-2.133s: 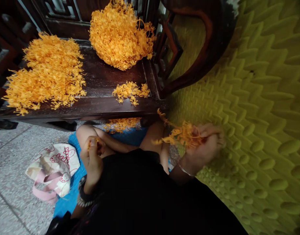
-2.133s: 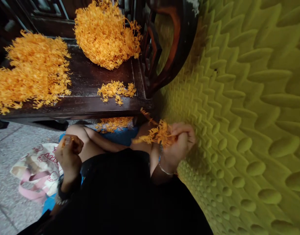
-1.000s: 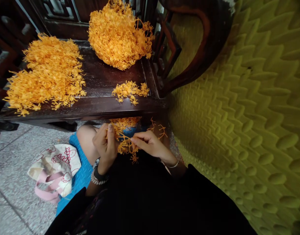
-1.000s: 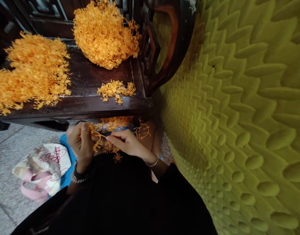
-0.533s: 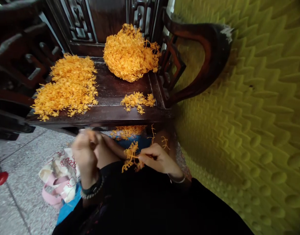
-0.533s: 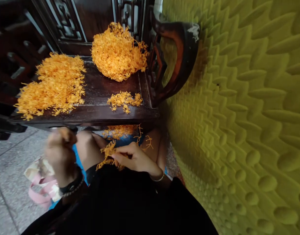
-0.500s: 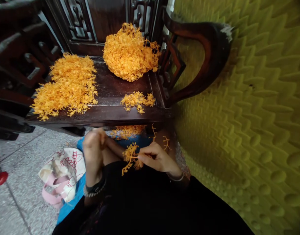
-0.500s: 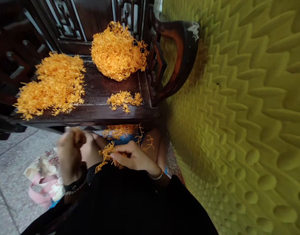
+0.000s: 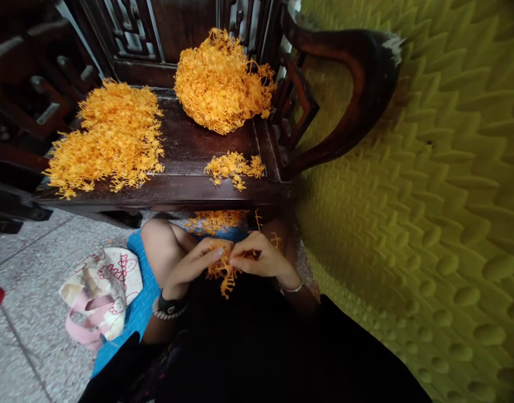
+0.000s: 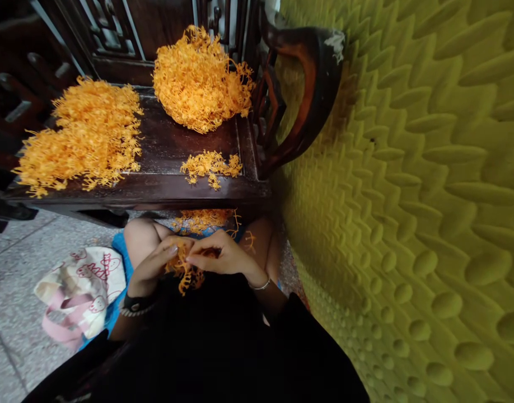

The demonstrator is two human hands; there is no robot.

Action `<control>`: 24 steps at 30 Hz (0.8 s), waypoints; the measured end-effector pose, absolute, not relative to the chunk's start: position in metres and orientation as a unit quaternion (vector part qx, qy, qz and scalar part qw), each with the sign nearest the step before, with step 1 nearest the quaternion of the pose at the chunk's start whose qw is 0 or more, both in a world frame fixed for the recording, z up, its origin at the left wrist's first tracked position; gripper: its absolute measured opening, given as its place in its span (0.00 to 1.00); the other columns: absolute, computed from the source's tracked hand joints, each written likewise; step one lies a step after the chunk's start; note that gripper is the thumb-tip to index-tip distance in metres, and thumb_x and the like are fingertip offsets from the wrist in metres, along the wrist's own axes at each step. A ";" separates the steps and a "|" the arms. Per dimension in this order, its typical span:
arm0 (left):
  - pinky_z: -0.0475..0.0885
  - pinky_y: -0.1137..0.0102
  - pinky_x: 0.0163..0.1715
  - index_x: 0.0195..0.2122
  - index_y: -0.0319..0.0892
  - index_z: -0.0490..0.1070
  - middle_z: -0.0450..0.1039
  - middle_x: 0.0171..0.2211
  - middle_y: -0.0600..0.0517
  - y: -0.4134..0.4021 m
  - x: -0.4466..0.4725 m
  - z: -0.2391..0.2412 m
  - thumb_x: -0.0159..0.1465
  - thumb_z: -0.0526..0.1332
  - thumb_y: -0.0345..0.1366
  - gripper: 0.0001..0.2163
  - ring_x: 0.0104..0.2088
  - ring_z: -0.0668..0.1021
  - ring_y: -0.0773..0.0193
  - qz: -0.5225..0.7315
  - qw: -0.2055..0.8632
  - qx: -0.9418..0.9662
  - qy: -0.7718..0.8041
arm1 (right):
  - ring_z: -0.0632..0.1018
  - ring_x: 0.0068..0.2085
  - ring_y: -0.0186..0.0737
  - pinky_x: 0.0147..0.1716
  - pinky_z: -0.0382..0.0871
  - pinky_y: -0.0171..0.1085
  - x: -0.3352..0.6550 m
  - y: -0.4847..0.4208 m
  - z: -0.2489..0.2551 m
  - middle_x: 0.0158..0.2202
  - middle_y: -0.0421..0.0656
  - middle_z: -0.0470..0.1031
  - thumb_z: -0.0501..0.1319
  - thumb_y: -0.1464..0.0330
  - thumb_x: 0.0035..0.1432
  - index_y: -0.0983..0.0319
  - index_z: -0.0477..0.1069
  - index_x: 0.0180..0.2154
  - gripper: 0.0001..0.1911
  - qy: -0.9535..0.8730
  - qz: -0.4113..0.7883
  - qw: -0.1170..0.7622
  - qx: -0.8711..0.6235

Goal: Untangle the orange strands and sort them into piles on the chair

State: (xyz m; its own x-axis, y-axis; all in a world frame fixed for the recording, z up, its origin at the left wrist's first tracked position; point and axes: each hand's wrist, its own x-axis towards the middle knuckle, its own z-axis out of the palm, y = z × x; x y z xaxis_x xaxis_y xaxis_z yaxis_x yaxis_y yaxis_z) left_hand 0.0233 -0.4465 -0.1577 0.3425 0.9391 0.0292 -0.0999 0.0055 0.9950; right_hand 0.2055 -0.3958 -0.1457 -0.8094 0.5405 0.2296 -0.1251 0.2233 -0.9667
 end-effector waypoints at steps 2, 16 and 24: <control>0.64 0.71 0.27 0.23 0.41 0.65 0.63 0.22 0.54 -0.447 0.024 -0.166 0.66 0.53 0.51 0.21 0.24 0.67 0.67 0.407 0.611 0.568 0.371 | 0.67 0.20 0.27 0.21 0.58 0.29 0.207 -0.397 -0.140 0.19 0.36 0.70 0.58 0.65 0.61 0.64 0.73 0.28 0.12 -0.739 0.605 0.241 -0.174; 0.59 0.72 0.29 0.27 0.42 0.60 0.60 0.24 0.56 -0.450 0.040 -0.173 0.69 0.51 0.42 0.15 0.26 0.64 0.67 0.460 0.409 0.569 0.545 | 0.67 0.26 0.30 0.27 0.59 0.30 0.192 -0.407 -0.137 0.25 0.38 0.70 0.57 0.63 0.62 0.64 0.68 0.28 0.13 -0.767 0.505 0.197 -0.343; 0.54 0.76 0.20 0.22 0.39 0.63 0.56 0.20 0.57 -0.462 0.036 -0.165 0.62 0.60 0.48 0.19 0.21 0.59 0.73 0.491 0.666 0.387 0.407 | 0.63 0.22 0.27 0.23 0.55 0.30 0.201 -0.412 -0.137 0.23 0.35 0.66 0.62 0.60 0.57 0.64 0.69 0.29 0.13 -0.688 0.652 0.205 -0.243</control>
State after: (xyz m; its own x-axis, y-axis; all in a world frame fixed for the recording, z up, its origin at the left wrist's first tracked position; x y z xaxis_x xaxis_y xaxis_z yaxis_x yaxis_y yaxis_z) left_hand 0.0359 -0.4615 -0.1647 0.1867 0.9691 -0.1613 -0.3385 0.2176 0.9155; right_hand 0.2007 -0.4124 -0.1373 -0.7984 0.6011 -0.0346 0.0668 0.0313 -0.9973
